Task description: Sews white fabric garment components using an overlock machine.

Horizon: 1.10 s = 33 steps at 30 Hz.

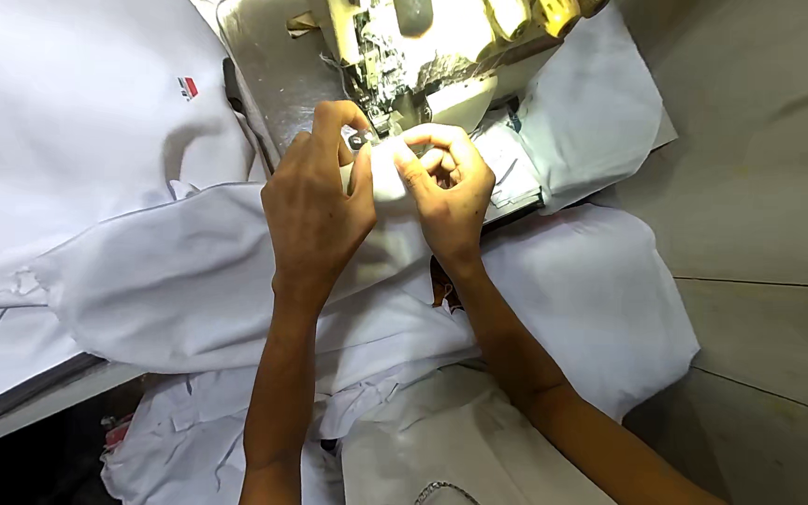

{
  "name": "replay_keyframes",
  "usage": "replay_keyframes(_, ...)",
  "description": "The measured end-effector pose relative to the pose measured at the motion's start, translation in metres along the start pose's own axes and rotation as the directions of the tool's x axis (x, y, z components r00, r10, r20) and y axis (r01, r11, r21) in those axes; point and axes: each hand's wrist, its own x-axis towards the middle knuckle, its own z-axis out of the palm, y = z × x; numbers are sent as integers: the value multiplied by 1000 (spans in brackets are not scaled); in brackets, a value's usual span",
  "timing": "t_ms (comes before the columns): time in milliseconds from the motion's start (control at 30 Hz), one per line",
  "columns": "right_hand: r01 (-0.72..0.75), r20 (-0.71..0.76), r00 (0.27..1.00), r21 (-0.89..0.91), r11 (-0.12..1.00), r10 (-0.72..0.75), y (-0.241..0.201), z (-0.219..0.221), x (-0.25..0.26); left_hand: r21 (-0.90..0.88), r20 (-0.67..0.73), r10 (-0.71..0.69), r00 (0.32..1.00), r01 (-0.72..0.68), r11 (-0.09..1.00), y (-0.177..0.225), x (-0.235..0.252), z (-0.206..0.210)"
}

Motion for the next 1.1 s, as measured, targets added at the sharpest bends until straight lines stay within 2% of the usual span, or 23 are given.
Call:
replay_keyframes(200,-29,-59,998,37,999,31,-1,10,1,4,-4,16,1000,-16,1000,-6,6,2)
replay_keyframes(333,-29,-105,994,34,999,33,1,16,5,28,-85,-56,995,58,998,-13,29,12)
replay_keyframes(433,-29,-136,990,46,999,35,0,21,8,25,-86,-80,993,82,996,-15,34,12)
replay_keyframes(567,104,-221,973,138,985,-72,14,33,23,42,-94,-88,992,92,995,-19,37,14)
replay_keyframes(867,92,-268,962,165,982,-46,15,40,31,46,-70,-90,993,93,995,-25,45,11)
replay_keyframes(1000,47,-176,984,141,989,-22,15,27,20,42,-68,-75,995,78,996,-23,45,10)
replay_keyframes(1100,-90,42,995,26,996,89,9,-3,-7,13,-102,-47,994,49,999,-32,18,-10)
